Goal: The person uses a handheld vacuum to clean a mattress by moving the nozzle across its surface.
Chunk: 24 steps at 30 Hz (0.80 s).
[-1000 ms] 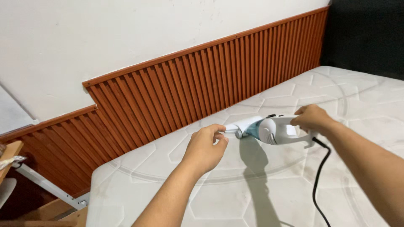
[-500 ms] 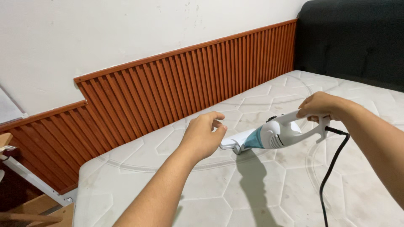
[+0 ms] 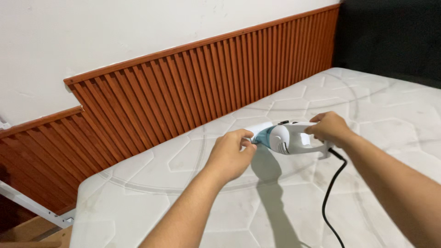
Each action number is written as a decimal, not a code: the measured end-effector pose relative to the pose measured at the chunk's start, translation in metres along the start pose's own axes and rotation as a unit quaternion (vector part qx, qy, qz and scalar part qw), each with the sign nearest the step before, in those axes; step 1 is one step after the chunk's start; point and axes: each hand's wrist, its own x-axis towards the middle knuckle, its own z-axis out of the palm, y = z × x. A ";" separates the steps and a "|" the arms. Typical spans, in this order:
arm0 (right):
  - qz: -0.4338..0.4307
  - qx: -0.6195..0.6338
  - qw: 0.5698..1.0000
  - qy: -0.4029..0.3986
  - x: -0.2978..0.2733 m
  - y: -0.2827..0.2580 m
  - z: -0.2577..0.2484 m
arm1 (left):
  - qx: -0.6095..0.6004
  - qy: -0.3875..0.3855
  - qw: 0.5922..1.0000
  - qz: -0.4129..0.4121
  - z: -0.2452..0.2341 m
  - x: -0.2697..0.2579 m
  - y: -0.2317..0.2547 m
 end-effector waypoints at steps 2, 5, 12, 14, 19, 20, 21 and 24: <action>-0.001 -0.019 1.000 0.018 0.019 -0.008 0.032 | -0.003 0.002 1.000 0.004 0.001 0.013 -0.013; -0.039 -0.010 0.998 0.046 0.050 -0.019 0.069 | -0.013 -0.013 0.999 -0.051 -0.002 0.033 -0.033; 0.009 -0.029 0.999 0.041 0.115 -0.055 0.110 | -0.026 -0.003 0.998 -0.054 -0.033 0.095 -0.067; 0.027 -0.031 0.999 0.033 0.123 -0.069 0.118 | -0.050 -0.008 0.996 -0.069 -0.053 0.108 -0.067; 0.047 -0.101 0.994 0.019 0.115 -0.087 0.123 | -0.093 -0.021 0.995 -0.035 -0.119 0.120 -0.055; 0.055 -0.111 0.992 0.015 0.111 -0.090 0.119 | -0.100 -0.016 0.995 -0.017 -0.132 0.123 -0.051; 0.059 -0.120 0.991 0.015 0.101 -0.090 0.115 | -0.096 -0.030 0.994 -0.041 -0.144 0.123 -0.048; 0.096 -0.153 0.983 -0.004 0.069 -0.105 0.093 | -0.112 -0.047 0.990 -0.073 -0.164 0.128 -0.035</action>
